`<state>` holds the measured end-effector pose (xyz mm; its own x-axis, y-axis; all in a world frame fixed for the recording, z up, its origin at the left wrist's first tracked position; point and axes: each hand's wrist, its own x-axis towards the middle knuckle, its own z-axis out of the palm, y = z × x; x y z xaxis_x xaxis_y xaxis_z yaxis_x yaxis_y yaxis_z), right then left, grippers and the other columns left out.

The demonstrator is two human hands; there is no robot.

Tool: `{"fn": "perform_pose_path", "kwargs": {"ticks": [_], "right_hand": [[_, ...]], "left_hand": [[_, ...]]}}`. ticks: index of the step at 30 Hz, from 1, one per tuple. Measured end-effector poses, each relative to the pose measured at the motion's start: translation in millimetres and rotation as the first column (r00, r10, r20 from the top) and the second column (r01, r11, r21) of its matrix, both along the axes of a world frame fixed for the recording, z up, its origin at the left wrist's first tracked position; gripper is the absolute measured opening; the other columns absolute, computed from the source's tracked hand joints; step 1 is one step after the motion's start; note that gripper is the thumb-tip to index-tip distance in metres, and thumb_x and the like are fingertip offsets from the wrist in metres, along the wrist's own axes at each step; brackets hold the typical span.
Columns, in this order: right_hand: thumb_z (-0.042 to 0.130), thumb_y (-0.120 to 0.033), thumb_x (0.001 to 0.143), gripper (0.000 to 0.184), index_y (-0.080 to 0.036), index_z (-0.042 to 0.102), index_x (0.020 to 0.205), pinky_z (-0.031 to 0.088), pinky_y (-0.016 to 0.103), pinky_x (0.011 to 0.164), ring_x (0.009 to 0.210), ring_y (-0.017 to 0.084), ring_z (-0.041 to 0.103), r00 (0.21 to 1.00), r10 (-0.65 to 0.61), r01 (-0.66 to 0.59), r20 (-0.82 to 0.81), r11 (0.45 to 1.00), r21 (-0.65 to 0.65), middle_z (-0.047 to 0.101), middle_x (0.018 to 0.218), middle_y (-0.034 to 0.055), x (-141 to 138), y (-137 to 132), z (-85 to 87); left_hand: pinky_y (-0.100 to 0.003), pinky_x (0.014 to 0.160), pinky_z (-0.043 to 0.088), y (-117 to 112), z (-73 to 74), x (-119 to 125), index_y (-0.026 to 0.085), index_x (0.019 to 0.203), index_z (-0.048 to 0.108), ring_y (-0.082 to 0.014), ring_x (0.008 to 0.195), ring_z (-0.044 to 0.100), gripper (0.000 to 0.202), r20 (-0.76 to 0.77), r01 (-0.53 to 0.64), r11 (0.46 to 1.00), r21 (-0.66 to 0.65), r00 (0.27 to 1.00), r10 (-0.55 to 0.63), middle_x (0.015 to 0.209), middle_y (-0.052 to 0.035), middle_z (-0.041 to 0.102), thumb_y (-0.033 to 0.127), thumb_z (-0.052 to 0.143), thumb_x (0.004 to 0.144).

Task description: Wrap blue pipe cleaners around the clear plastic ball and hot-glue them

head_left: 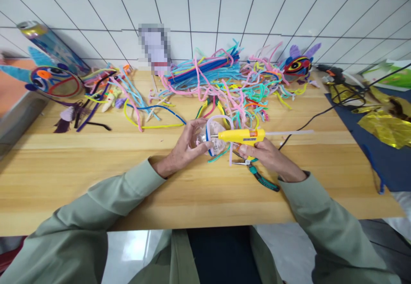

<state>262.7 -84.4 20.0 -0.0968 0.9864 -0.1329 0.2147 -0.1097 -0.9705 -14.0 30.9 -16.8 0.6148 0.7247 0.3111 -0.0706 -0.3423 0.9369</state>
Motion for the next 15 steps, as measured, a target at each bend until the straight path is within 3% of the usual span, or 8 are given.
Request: {"fn": "perform_pose_path", "kwargs": {"ticks": [5, 7, 9, 11, 12, 15], "right_hand": [[0.086, -0.067, 0.086, 0.044, -0.024, 0.083, 0.098, 0.060, 0.038, 0.076, 0.083, 0.025, 0.071, 0.998, -0.061, 0.061, -0.013, 0.998, 0.008, 0.079, 0.090, 0.0059, 2.2, -5.9, 23.3], [0.088, -0.066, 0.084, 0.045, -0.026, 0.082, 0.103, 0.063, 0.042, 0.085, 0.093, 0.028, 0.075, 0.982, -0.185, 0.183, 0.026, 0.980, 0.072, 0.081, 0.099, 0.0066, 16.9, -13.8, 33.9], [0.083, -0.065, 0.088, 0.042, -0.028, 0.080, 0.109, 0.062, 0.045, 0.092, 0.102, 0.030, 0.075, 0.928, -0.348, 0.322, 0.131, 0.928, 0.185, 0.082, 0.107, 0.0068, 43.7, -23.4, 40.4], [0.074, -0.060, 0.096, 0.036, -0.028, 0.077, 0.114, 0.061, 0.047, 0.094, 0.105, 0.031, 0.074, 0.829, -0.458, 0.369, 0.321, 0.879, 0.301, 0.081, 0.111, 0.0074, 78.9, -31.1, 41.0], [0.071, -0.055, 0.098, 0.034, -0.028, 0.076, 0.119, 0.060, 0.047, 0.095, 0.105, 0.031, 0.073, 0.762, -0.467, 0.333, 0.448, 0.876, 0.347, 0.080, 0.113, 0.0082, 97.4, -33.2, 39.0], [0.064, -0.037, 0.097, 0.034, -0.024, 0.074, 0.126, 0.058, 0.048, 0.097, 0.108, 0.035, 0.071, 0.442, -0.443, 0.204, 0.780, 0.896, 0.394, 0.080, 0.115, 0.0146, 143.9, -32.4, 24.7]], "left_hand": [[-0.049, 0.120, 0.055, 0.6, -1.4, 0.2, 0.029, 0.146, 0.051, -0.0299, 0.141, 0.062, 0.062, 0.020, 0.012, 1.000, -0.022, 1.000, -0.012, 0.150, -0.0105, 0.061, 0.052, 0.082, 0.098], [-0.050, 0.122, 0.053, 1.3, -2.2, 1.0, 0.029, 0.146, 0.052, -0.0304, 0.143, 0.060, 0.062, 0.029, -0.001, 1.000, -0.017, 1.000, 0.001, 0.150, -0.0107, 0.061, 0.051, 0.083, 0.098], [-0.051, 0.123, 0.052, 2.1, -2.7, 2.2, 0.029, 0.146, 0.052, -0.0311, 0.145, 0.060, 0.063, 0.046, -0.010, 1.000, -0.014, 0.999, 0.011, 0.151, -0.0112, 0.061, 0.052, 0.083, 0.097], [-0.051, 0.123, 0.053, 2.9, -3.2, 3.6, 0.028, 0.146, 0.053, -0.0315, 0.145, 0.060, 0.063, 0.067, -0.016, 1.000, 0.001, 0.998, 0.016, 0.152, -0.0114, 0.060, 0.053, 0.084, 0.096], [-0.051, 0.123, 0.053, 3.3, -3.4, 4.4, 0.028, 0.145, 0.053, -0.0315, 0.145, 0.060, 0.063, 0.073, -0.018, 1.000, 0.015, 0.997, 0.017, 0.151, -0.0114, 0.060, 0.053, 0.084, 0.096], [-0.050, 0.121, 0.054, 4.0, -4.2, 6.8, 0.028, 0.144, 0.054, -0.0308, 0.142, 0.062, 0.062, 0.074, -0.019, 0.999, 0.047, 0.997, 0.016, 0.150, -0.0111, 0.061, 0.053, 0.084, 0.096]]}}
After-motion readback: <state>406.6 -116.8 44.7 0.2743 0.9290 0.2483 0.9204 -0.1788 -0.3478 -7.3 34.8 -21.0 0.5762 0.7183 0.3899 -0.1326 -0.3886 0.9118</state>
